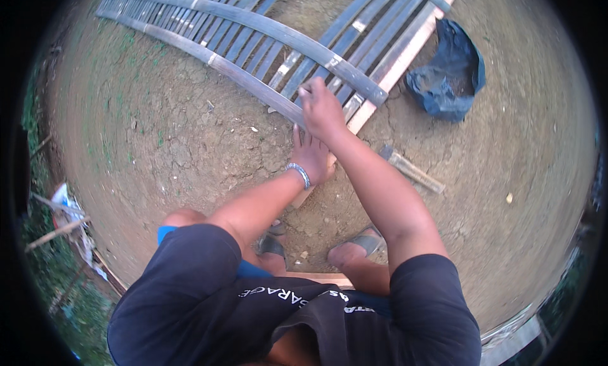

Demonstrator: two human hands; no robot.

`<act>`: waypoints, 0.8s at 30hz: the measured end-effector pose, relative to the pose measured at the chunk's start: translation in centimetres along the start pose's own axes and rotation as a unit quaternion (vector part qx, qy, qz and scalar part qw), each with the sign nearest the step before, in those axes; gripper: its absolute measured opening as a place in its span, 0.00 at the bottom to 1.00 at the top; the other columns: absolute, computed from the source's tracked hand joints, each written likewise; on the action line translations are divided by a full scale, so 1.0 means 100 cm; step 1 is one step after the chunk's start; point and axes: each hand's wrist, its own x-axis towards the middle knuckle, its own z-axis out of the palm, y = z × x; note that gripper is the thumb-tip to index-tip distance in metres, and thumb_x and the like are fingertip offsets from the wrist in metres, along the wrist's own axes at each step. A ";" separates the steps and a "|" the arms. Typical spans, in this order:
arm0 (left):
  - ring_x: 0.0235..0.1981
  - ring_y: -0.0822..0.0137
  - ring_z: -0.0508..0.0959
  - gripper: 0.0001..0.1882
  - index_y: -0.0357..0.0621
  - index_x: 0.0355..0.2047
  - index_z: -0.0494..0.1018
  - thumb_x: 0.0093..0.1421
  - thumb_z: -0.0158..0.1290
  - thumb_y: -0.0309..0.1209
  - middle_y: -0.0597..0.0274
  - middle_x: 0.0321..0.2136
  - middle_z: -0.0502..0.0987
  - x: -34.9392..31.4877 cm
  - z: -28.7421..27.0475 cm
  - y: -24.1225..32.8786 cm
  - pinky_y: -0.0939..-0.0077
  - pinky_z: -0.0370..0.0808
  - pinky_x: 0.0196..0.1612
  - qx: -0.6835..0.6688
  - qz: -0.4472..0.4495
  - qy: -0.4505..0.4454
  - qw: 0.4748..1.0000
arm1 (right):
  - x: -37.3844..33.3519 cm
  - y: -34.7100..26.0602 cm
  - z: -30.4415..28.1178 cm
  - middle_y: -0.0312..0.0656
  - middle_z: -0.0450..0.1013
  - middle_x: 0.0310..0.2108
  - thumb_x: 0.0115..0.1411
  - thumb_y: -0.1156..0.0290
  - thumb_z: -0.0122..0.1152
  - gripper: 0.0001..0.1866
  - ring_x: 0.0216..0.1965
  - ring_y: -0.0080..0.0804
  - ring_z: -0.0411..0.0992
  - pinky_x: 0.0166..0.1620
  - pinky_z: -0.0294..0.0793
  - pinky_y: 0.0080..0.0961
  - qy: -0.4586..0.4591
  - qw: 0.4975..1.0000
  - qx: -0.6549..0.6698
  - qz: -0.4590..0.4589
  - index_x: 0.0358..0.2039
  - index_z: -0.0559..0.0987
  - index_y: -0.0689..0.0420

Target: The person constructs a bamboo frame by hammering nails through bamboo slats into wooden beams, moving between different sections of the frame and retrieving nails from a bag.

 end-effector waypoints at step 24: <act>0.75 0.46 0.38 0.55 0.40 0.73 0.41 0.55 0.62 0.46 0.52 0.74 0.38 -0.008 0.044 0.042 0.33 0.33 0.71 -0.158 -0.239 0.142 0.947 | 0.228 0.015 0.077 0.66 0.76 0.42 0.67 0.61 0.48 0.21 0.47 0.63 0.75 0.50 0.74 0.53 -0.076 0.950 -0.283 -0.104 0.53 0.67 0.64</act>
